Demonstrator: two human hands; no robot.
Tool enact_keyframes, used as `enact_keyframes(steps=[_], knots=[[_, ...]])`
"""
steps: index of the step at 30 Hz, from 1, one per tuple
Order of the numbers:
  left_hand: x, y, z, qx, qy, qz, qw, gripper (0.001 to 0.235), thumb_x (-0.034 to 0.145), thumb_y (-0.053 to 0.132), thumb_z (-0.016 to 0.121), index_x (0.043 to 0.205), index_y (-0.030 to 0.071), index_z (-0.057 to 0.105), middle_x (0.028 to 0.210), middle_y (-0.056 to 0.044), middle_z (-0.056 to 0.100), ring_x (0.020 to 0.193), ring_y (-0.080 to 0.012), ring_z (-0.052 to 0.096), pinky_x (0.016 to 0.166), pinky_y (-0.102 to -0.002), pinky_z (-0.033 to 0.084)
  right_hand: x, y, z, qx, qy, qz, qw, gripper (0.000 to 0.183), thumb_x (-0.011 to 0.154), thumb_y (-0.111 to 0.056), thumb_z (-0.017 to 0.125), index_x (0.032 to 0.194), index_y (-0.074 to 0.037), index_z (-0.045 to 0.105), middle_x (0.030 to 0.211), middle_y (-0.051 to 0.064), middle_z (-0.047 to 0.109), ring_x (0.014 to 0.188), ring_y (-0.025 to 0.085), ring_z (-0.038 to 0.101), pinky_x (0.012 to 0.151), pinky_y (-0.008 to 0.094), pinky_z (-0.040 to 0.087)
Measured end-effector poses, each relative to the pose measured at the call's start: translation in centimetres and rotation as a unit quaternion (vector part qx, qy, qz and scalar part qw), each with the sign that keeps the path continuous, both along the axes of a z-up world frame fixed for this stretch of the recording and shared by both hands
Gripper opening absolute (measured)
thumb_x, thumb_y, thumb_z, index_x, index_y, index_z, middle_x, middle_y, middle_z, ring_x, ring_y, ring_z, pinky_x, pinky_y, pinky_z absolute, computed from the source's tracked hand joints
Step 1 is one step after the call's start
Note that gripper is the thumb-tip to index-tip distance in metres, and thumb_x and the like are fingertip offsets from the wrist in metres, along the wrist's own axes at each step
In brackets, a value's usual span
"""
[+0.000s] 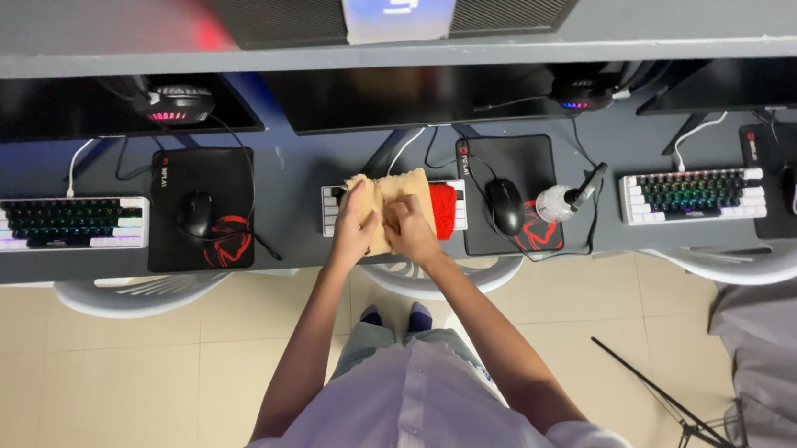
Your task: The person sprays a red cloth with a cleaning solution and wipes a white mechanical keyboard. They then pick up a beige cloth, unfold it, and use it to wipe the same keyboard.
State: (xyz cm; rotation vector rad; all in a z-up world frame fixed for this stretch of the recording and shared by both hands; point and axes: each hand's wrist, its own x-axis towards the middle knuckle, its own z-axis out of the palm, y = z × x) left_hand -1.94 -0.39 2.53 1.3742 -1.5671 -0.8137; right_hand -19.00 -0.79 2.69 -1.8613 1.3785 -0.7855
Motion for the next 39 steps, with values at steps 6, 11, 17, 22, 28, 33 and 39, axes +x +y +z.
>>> enact_keyframes(steps=[6, 11, 17, 22, 28, 33, 39], knots=[[-2.1, -0.8, 1.1, 0.017, 0.003, -0.024, 1.000, 0.069, 0.092, 0.005, 0.068, 0.154, 0.006, 0.038, 0.154, -0.020, 0.045, 0.139, -0.0385, 0.050, 0.112, -0.040, 0.044, -1.7, 2.4, -1.6, -0.078, -0.058, -0.014, 0.995, 0.037, 0.089, -0.002, 0.067, 0.126, -0.006, 0.066, 0.111, 0.017, 0.062, 0.100, 0.033, 0.066, 0.088, 0.038, 0.057], [-4.7, -2.4, -1.1, -0.012, -0.002, -0.069, 0.998, 0.074, 0.091, 0.004, 0.070, 0.156, 0.006, 0.035, 0.155, -0.022, 0.041, 0.142, -0.0411, 0.048, 0.114, -0.042, 0.043, -2.9, 4.4, -2.2, 0.144, -0.247, -0.027, 0.958, 0.052, 0.091, -0.005, 0.063, 0.142, -0.007, 0.052, 0.126, 0.011, 0.065, 0.112, 0.022, 0.068, 0.095, 0.033, 0.055], [-6.8, -3.3, -0.7, 0.018, 0.012, -0.164, 0.986, 0.085, 0.088, 0.003, 0.074, 0.160, 0.010, 0.029, 0.156, -0.027, 0.029, 0.136, -0.0434, 0.047, 0.103, -0.041, 0.051, -3.6, 5.5, -4.5, 0.201, -0.385, -0.089, 0.897, 0.059, 0.091, -0.011, 0.070, 0.143, -0.006, 0.042, 0.127, 0.005, 0.061, 0.114, 0.016, 0.062, 0.098, 0.034, 0.052], [-5.7, -3.4, -2.1, 0.063, 0.082, -0.186, 0.977, 0.066, 0.091, 0.002, 0.069, 0.151, 0.012, 0.043, 0.143, -0.021, 0.052, 0.117, -0.0330, 0.063, 0.090, -0.036, 0.059, -3.7, 5.5, -5.7, 0.333, -0.396, -0.220, 0.827, 0.037, 0.099, -0.032, 0.066, 0.123, -0.004, 0.061, 0.111, 0.006, 0.071, 0.099, 0.015, 0.069, 0.083, 0.032, 0.054], [-4.0, -4.6, -2.8, 0.014, -0.010, -0.042, 0.999, 0.031, 0.090, 0.002, 0.068, 0.121, 0.007, 0.066, 0.114, -0.014, 0.068, 0.089, -0.0274, 0.070, 0.077, -0.037, 0.058, -3.6, 5.7, -9.2, 0.346, -0.442, -0.241, 0.792, 0.029, 0.099, -0.025, 0.065, 0.117, -0.003, 0.064, 0.103, 0.010, 0.073, 0.094, 0.020, 0.072, 0.079, 0.033, 0.056], [-3.8, -3.8, -1.0, -0.034, -0.104, -0.052, 0.993, 0.033, 0.086, -0.001, 0.069, 0.118, 0.006, 0.065, 0.118, -0.015, 0.064, 0.102, -0.0345, 0.061, 0.091, -0.043, 0.051, -2.7, 6.3, -8.6, 0.316, -0.498, -0.271, 0.760, 0.026, 0.099, -0.019, 0.062, 0.118, -0.002, 0.066, 0.107, 0.008, 0.073, 0.096, 0.018, 0.071, 0.083, 0.031, 0.055], [-3.9, -4.1, 5.9, -0.191, -0.169, -0.258, 0.932, 0.050, 0.075, -0.009, 0.063, 0.120, 0.012, 0.072, 0.132, -0.008, 0.066, 0.132, -0.0324, 0.053, 0.115, -0.043, 0.032, -1.3, 5.2, -2.2, 0.102, -0.346, -0.228, 0.904, 0.022, 0.095, -0.011, 0.062, 0.115, -0.001, 0.061, 0.100, 0.006, 0.070, 0.088, 0.009, 0.065, 0.075, 0.029, 0.053]])
